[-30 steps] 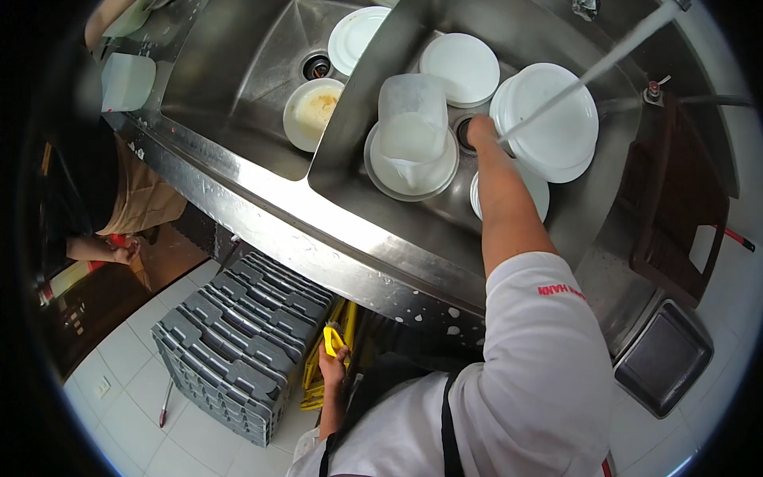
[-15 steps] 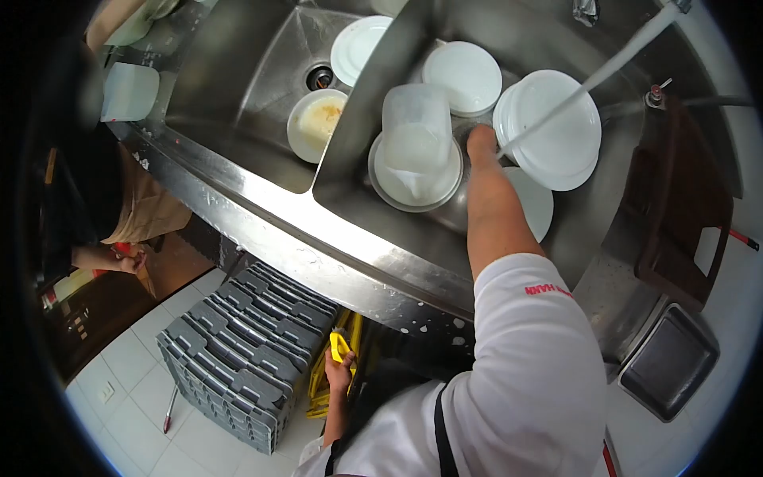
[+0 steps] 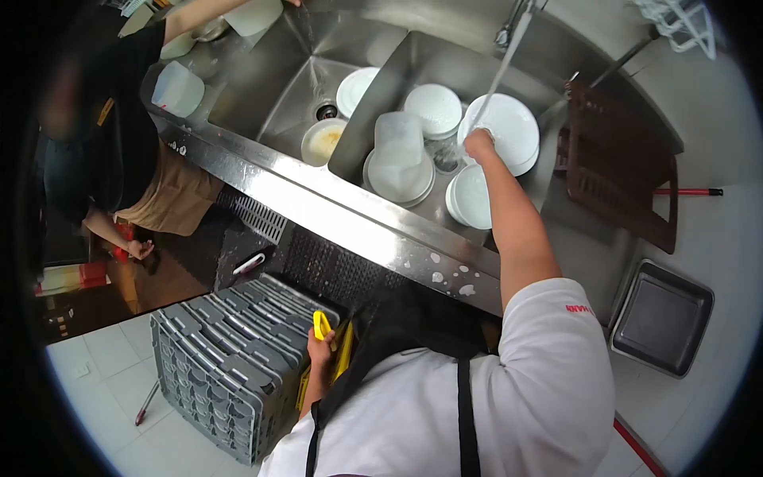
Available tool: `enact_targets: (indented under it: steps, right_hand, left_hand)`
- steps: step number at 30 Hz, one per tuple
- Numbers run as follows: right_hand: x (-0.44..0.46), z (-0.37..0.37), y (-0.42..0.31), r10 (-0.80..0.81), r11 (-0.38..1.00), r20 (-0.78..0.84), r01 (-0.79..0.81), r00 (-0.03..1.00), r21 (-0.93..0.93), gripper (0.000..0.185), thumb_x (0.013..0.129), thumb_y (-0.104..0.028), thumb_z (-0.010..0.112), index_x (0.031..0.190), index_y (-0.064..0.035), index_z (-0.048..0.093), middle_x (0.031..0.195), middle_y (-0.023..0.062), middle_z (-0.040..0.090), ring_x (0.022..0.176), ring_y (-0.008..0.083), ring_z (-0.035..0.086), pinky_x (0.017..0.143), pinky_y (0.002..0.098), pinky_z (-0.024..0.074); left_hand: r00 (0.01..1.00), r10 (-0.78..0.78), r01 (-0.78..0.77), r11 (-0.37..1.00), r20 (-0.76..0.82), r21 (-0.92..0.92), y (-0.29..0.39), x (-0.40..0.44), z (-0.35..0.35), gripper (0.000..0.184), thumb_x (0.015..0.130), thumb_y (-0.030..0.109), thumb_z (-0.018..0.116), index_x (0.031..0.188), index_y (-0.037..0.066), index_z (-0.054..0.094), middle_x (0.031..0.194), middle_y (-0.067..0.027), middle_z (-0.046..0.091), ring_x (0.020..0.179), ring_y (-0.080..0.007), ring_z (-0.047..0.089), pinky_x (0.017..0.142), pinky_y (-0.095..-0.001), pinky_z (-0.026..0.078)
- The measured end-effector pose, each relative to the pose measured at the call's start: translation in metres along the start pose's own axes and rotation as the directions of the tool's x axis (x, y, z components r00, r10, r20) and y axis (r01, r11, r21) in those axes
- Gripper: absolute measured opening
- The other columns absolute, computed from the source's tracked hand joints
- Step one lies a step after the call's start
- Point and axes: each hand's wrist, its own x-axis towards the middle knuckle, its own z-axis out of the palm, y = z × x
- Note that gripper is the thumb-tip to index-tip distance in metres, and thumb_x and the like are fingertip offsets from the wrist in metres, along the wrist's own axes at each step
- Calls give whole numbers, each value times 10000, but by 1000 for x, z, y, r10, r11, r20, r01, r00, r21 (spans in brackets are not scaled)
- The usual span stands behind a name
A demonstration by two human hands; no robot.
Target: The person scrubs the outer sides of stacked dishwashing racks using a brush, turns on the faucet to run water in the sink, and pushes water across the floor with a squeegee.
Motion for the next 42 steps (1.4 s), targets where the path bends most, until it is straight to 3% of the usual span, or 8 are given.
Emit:
enact_targets:
  steps: [2,5,11,18,25,28,36,42]
  right_hand:
    - [-18,-27,18,446,778,-63,-353,893,519,266,839,-120,623,1065,-62,749,1151,177,711,1049,342,689,880,407,551]
    - [-64,-112,30,881,236,-188,-57,435,970,367,868,-228,651,1174,-25,654,1119,229,699,1105,387,649,969,441,497]
    - [-95,-280,93,900,364,-423,355,103,861,615,933,-468,584,1324,7,554,1048,193,722,1062,387,653,963,469,459]
    - [-61,-375,52,710,604,-440,-154,549,782,765,932,-285,521,1495,134,218,1538,338,284,1431,426,344,1138,535,321]
    - [-16,-422,18,709,325,-178,-92,682,941,1052,865,-186,573,1490,117,-218,1619,323,-115,1536,398,54,1202,607,150]
    - [14,-423,18,746,397,-209,-170,633,902,1057,876,-243,613,1501,139,-148,1619,339,-47,1529,401,101,1229,537,145]
    - [-16,-301,-26,730,416,-530,334,432,846,1074,867,-426,685,1506,176,67,1588,365,154,1502,421,199,1230,384,202]
    - [-68,-117,-118,666,278,-222,40,712,960,944,881,-340,709,1552,46,169,1565,295,317,1425,408,381,1173,422,312]
  left_hand:
    - [1000,-6,6,1000,-3,-8,-19,7,4,512,808,218,820,1221,39,575,1042,-167,701,961,-306,672,856,-411,515]
    - [999,-51,52,998,-16,25,-21,1,4,490,801,187,816,1200,33,576,1058,-163,694,976,-304,669,865,-414,513]
    - [995,-103,103,995,11,-8,-3,-13,-2,460,792,119,811,1181,31,582,1068,-129,679,951,-251,662,841,-386,521]
    - [994,-112,112,994,-10,-13,18,-20,-2,450,810,126,802,1188,30,579,1079,-125,678,958,-240,660,848,-381,521]
    - [995,-77,72,993,-56,-91,7,-14,3,497,802,180,815,1211,30,575,1080,-148,690,1004,-273,665,884,-394,514]
    - [994,-62,60,998,-88,-26,-13,-10,5,519,793,214,822,1210,28,575,1081,-166,690,1017,-303,669,891,-411,514]
    - [983,-156,154,988,-97,-28,-41,-29,18,529,794,231,814,1221,32,574,1075,-186,690,1000,-338,676,890,-428,515]
    - [987,-89,65,983,-136,-175,-35,-12,14,536,814,186,805,1251,-1,558,1080,-174,689,1000,-290,670,890,-394,511]
